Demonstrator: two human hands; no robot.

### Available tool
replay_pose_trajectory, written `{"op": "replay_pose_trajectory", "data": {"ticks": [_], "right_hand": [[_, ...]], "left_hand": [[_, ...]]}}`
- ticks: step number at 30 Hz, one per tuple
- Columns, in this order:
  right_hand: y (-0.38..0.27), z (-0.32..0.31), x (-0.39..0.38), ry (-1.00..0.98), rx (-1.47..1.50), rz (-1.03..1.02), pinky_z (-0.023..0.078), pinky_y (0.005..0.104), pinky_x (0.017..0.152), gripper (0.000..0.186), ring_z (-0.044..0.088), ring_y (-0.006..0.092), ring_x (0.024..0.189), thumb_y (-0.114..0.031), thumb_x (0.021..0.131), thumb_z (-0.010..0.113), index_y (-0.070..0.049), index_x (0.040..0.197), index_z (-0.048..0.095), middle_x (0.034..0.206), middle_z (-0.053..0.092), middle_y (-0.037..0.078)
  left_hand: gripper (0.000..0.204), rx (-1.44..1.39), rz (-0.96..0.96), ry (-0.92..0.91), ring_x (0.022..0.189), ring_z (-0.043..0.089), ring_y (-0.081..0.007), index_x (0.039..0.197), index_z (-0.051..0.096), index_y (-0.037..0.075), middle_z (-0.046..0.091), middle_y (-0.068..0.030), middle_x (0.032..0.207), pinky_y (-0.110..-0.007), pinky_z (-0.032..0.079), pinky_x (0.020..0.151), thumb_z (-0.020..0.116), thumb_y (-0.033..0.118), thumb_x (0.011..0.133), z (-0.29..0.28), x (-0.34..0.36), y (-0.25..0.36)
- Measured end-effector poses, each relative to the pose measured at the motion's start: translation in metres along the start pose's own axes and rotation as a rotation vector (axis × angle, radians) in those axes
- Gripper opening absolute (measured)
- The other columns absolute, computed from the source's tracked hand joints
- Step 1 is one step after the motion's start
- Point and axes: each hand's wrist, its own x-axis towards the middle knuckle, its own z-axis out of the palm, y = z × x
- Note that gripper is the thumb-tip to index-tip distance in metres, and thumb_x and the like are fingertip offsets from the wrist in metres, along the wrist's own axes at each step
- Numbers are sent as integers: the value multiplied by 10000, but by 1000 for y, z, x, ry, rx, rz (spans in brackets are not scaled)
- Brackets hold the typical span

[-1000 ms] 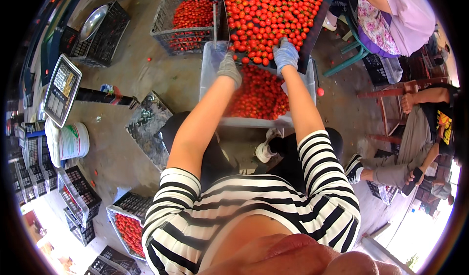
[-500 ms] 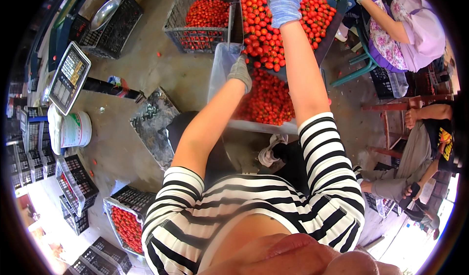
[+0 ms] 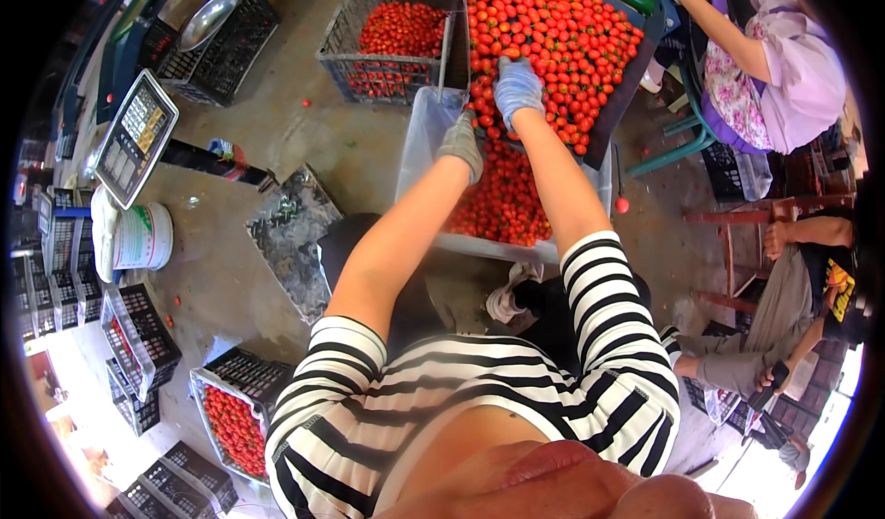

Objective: The person sorts tomatoes by hand, moving them from plastic crates onto a conveyor belt and into other containers.

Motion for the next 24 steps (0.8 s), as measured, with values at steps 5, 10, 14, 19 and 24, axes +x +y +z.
{"op": "replay_pose_trajectory", "data": {"ticks": [5,10,14,19,24], "right_hand": [[15,9,4,42,7,144,465,440,841,315,539,410,1004,-222,806,576,-67,1077,530,1151,487,251],[8,-8,-15,301,268,159,467,448,791,291,563,387,934,-219,766,618,-60,1005,564,1004,556,243],[-44,-95,-18,1205,717,-406,429,387,692,185,484,277,697,-102,739,628,-10,876,547,746,499,126],[-35,-140,70,838,368,-242,410,365,887,567,514,342,1022,-166,775,653,12,1255,409,1124,522,222],[6,-48,6,366,479,-212,453,405,851,296,569,353,974,-269,832,545,-103,1072,597,1029,614,174]], "left_hand": [[289,48,-32,-22,891,514,-275,986,563,164,580,-49,916,-523,309,949,596,392,812,15,-21,2],[245,-16,-19,-135,851,511,-239,933,574,189,585,-23,872,-512,322,922,590,400,810,13,-17,1],[219,-10,4,-78,835,517,-214,929,580,204,593,-8,859,-502,336,887,579,393,818,5,-9,2],[228,7,12,-171,850,515,-229,959,583,208,599,-8,866,-494,347,850,571,392,826,28,-40,5],[232,-7,-29,-131,854,522,-253,956,574,203,606,-22,874,-501,352,841,558,399,834,21,-44,6]]}}
